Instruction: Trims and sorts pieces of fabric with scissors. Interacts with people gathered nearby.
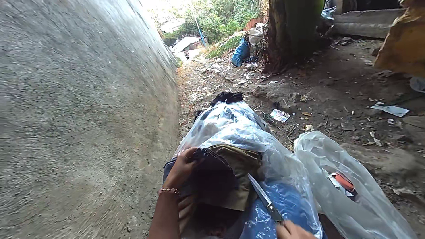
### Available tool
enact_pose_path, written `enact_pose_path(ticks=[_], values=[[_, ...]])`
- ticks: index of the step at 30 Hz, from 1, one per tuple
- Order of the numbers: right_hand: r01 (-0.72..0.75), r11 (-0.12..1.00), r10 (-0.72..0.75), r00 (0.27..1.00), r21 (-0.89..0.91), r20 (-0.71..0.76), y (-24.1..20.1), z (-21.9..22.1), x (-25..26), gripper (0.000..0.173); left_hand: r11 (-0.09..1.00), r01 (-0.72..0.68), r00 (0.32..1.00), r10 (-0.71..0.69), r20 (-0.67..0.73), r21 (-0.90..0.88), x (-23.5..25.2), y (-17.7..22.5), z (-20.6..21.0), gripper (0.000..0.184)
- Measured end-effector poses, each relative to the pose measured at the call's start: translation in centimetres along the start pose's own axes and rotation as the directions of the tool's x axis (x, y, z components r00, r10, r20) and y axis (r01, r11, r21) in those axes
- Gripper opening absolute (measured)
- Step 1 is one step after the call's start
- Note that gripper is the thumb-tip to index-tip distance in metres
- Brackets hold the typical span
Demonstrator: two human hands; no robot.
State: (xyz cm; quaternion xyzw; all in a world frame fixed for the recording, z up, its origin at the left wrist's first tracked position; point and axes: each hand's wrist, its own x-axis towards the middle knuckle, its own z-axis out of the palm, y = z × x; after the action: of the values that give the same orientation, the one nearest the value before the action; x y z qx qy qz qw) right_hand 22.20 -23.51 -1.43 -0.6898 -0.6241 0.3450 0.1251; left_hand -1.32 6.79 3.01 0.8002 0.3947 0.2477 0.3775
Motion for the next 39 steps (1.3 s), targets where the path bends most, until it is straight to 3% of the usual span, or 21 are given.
enact_pose_path(ticks=[2, 4, 7, 8, 9, 11, 12, 15, 17, 19, 20, 22, 23, 25, 27, 29, 30, 33, 36, 38, 39], values=[[0.142, 0.989, -0.144, 0.955, -0.026, -0.26, -1.0, -1.0, 2.7, 0.054, 0.999, -0.038, 0.999, 0.038, 0.006, -0.036, -0.1, 0.6, -0.2, 0.026], [0.255, 0.965, -0.21, 0.889, 0.059, -0.407, -2.2, -1.7, 6.9, 0.083, 0.995, -0.066, 0.998, 0.067, 0.008, -0.074, -0.3, 0.9, -0.4, 0.026], [0.238, 0.939, -0.16, 0.94, 0.248, -0.3, -4.5, -2.8, 13.0, 0.115, 0.979, -0.143, 0.99, 0.143, -0.016, -0.147, -0.8, 1.4, -0.8, 0.024], [0.198, 0.929, -0.136, 0.968, 0.312, -0.21, -5.2, -3.2, 14.6, 0.114, 0.965, -0.181, 0.984, 0.178, -0.031, -0.188, -0.9, 1.4, -0.9, 0.021], [0.18, 0.905, -0.129, 0.979, 0.385, -0.156, -5.6, -3.3, 16.0, 0.102, 0.951, -0.206, 0.978, 0.199, -0.054, -0.231, -1.1, 1.5, -1.1, 0.018], [0.229, 0.827, -0.162, 0.972, 0.513, -0.173, -6.3, -3.0, 17.5, 0.051, 0.932, -0.229, 0.973, 0.207, -0.106, -0.282, -1.5, 1.9, -1.6, 0.016], [0.275, 0.783, -0.194, 0.96, 0.557, -0.202, -6.7, -3.3, 17.4, 0.036, 0.93, -0.223, 0.972, 0.192, -0.134, -0.291, -1.4, 2.2, -2.0, 0.016], [0.31, 0.698, -0.176, 0.948, 0.646, -0.265, -7.7, -5.3, 15.9, 0.03, 0.954, -0.166, 0.969, 0.111, -0.222, -0.249, 0.3, 4.4, -2.0, 0.02], [0.305, 0.62, -0.083, 0.942, 0.723, -0.326, -7.5, -6.7, 15.7, 0.029, 0.99, -0.115, 0.967, 0.092, -0.24, -0.087, 2.5, 6.3, -0.9, 0.025], [0.278, 0.52, 0.06, 0.931, 0.808, -0.36, -6.2, -7.8, 16.2, 0.025, 0.994, -0.08, 0.963, 0.096, -0.253, 0.07, 4.9, 7.5, 1.3, 0.043], [0.229, 0.496, 0.147, 0.929, 0.837, -0.341, -5.2, -8.2, 16.4, 0.025, 0.995, -0.069, 0.963, 0.086, -0.257, 0.075, 5.5, 8.0, 2.8, 0.052], [0.127, 0.499, 0.293, 0.906, 0.857, -0.306, -2.6, -8.2, 16.9, 0.028, 0.989, -0.088, 0.961, 0.053, -0.272, -0.119, 4.3, 9.5, 6.8, 0.055], [0.1, 0.509, 0.333, 0.893, 0.855, -0.302, -1.5, -8.0, 16.8, 0.03, 0.939, -0.07, 0.97, -0.014, -0.241, -0.336, 2.4, 10.1, 9.1, 0.045], [0.108, 0.492, 0.356, 0.881, 0.864, -0.313, -0.1, -7.5, 16.2, 0.036, 0.629, 0.157, 0.964, -0.265, -0.02, -0.761, -2.8, 11.3, 13.7, 0.024], [0.16, 0.452, 0.339, 0.879, 0.878, -0.335, 0.4, -7.3, 15.4, 0.053, 0.244, 0.416, 0.824, -0.509, 0.249, -0.876, -6.8, 11.2, 16.7, 0.022], [0.213, 0.418, 0.321, 0.875, 0.883, -0.363, 0.3, -7.2, 14.7, 0.06, -0.054, 0.4, 0.648, -0.69, 0.324, -0.915, -8.7, 9.9, 18.0, 0.033], [0.24, 0.404, 0.303, 0.875, 0.883, -0.377, 0.3, -7.1, 14.4, 0.059, -0.132, 0.315, 0.6, -0.74, 0.305, -0.94, -9.0, 9.0, 18.0, 0.037], [0.31, 0.405, 0.239, 0.872, 0.86, -0.426, 0.5, -6.8, 13.7, 0.047, -0.175, 0.044, 0.593, -0.788, 0.167, -0.984, -8.1, 6.5, 16.0, 0.04], [0.29, 0.47, 0.235, 0.869, 0.834, -0.435, 1.2, -5.7, 12.3, 0.034, -0.154, -0.162, 0.567, -0.823, 0.036, -0.975, -6.8, 5.3, 14.5, 0.027], [0.276, 0.511, 0.243, 0.862, 0.814, -0.445, 1.9, -4.8, 11.6, 0.029, -0.11, -0.064, 0.523, -0.85, 0.06, -0.992, -7.1, 5.2, 13.8, 0.025], [0.267, 0.524, 0.253, 0.858, 0.809, -0.447, 2.4, -4.5, 11.3, 0.028, -0.057, 0.122, 0.527, -0.842, 0.114, -0.991, -7.9, 5.2, 13.4, 0.032]])
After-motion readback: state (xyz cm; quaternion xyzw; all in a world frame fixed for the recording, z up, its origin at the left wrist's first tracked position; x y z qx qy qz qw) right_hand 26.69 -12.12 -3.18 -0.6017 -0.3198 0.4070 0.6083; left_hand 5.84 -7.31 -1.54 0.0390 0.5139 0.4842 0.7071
